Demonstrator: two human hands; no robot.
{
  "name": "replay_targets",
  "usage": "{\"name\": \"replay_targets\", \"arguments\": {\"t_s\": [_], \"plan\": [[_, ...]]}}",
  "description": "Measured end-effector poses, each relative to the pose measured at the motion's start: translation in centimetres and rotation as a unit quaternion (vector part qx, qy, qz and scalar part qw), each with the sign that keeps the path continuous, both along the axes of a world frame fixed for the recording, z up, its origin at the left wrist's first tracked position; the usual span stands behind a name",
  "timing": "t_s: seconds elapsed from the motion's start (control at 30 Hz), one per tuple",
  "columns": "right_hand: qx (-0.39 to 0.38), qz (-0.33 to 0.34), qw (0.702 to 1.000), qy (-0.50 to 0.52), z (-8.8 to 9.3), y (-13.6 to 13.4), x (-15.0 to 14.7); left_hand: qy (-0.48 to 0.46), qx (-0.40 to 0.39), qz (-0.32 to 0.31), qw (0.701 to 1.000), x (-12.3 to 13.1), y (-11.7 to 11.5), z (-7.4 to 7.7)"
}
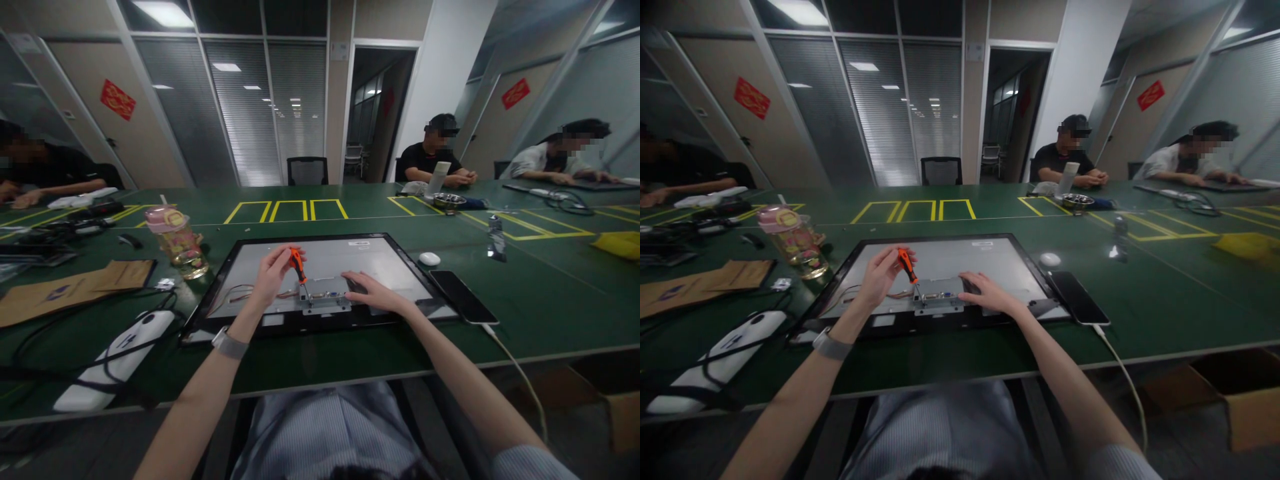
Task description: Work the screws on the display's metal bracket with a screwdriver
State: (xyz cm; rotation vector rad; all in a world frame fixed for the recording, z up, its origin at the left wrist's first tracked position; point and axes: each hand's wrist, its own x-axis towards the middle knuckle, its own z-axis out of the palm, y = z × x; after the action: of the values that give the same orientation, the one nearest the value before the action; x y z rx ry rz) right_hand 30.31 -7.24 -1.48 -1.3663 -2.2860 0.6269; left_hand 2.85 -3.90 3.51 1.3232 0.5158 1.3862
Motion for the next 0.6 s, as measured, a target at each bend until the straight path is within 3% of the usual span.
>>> {"name": "replay_targets", "arguments": {"t_s": [0.23, 0.4, 0.6], "plan": [[-0.079, 0.056, 0.994, -0.041, 1.8, 2.2, 0.4, 0.003, 0.001, -0.012, 1.000, 0.0, -0.3, -0.1], [-0.085, 0.102, 0.991, 0.006, 2.0, 3.2, -0.3, 0.002, 0.002, -0.001, 1.000, 0.2, -0.5, 0.1], [-0.073, 0.068, 0.995, 0.015, 1.3, 1.6, -0.6, 0.027, 0.017, 0.060, 0.998, 0.2, 0.0, -0.4]]}}
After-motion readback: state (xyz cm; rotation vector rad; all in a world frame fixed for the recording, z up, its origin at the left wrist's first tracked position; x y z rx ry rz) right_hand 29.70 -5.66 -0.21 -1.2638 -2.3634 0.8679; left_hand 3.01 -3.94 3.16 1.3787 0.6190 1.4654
